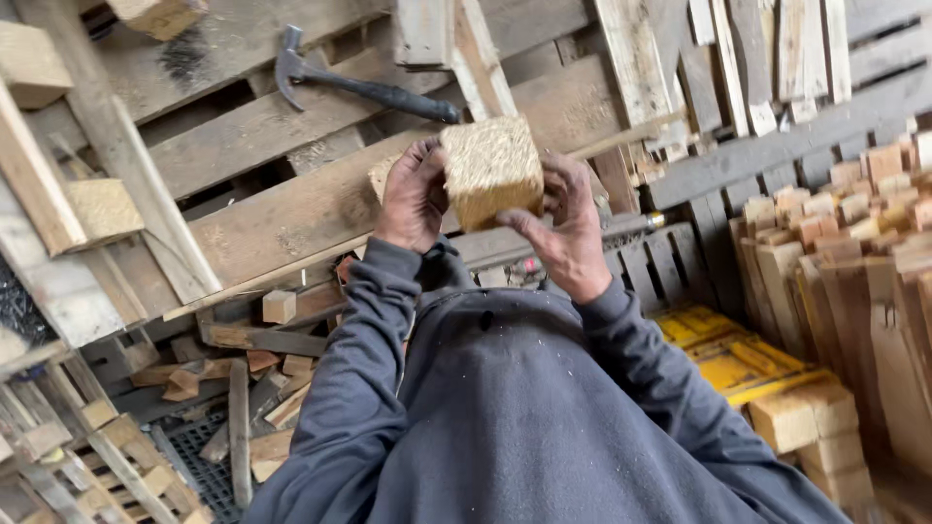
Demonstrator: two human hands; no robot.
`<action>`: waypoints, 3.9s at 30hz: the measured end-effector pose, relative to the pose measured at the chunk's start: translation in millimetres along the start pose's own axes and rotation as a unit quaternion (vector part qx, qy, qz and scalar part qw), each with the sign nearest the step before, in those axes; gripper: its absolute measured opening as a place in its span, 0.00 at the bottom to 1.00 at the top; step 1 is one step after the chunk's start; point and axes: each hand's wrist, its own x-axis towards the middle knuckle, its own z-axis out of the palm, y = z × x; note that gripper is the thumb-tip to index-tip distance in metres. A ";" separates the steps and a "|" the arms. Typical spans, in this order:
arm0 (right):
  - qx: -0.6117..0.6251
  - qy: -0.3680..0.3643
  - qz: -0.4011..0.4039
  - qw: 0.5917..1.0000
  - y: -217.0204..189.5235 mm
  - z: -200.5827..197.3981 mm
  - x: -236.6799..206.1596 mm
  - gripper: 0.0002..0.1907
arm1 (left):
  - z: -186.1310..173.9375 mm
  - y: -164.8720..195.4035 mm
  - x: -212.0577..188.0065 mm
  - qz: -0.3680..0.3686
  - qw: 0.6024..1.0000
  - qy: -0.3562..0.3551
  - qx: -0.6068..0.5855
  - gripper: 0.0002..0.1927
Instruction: The person repeatedly picks up nails from a wooden box and hammers them into small wooden blocks placed on a workbench. The person uses a hammer to drive nails into the wood, then moves the blocks aside and repeats the process with new blocks.
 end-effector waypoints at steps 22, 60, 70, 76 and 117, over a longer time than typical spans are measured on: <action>-0.255 0.219 0.161 0.928 103.5 -36.7 -87.0 0.14 | 50.1 -122.6 205.5 -0.011 0.781 -0.248 0.574 0.37; -0.474 -0.102 0.222 0.846 151.9 67.0 76.9 0.66 | -145.8 15.5 11.2 0.021 0.554 0.036 0.832 0.57; 0.234 -0.014 0.351 0.906 121.7 45.1 63.2 0.58 | -173.9 31.3 -12.7 0.072 0.652 0.116 0.746 0.62; -0.492 -0.335 0.004 0.803 119.0 42.2 121.3 0.62 | -181.4 29.1 -9.8 0.095 0.658 0.107 0.740 0.63; -0.632 -0.336 -0.034 0.697 161.5 43.7 118.5 0.63 | -190.2 109.1 -2.9 -0.186 0.850 0.124 0.478 0.51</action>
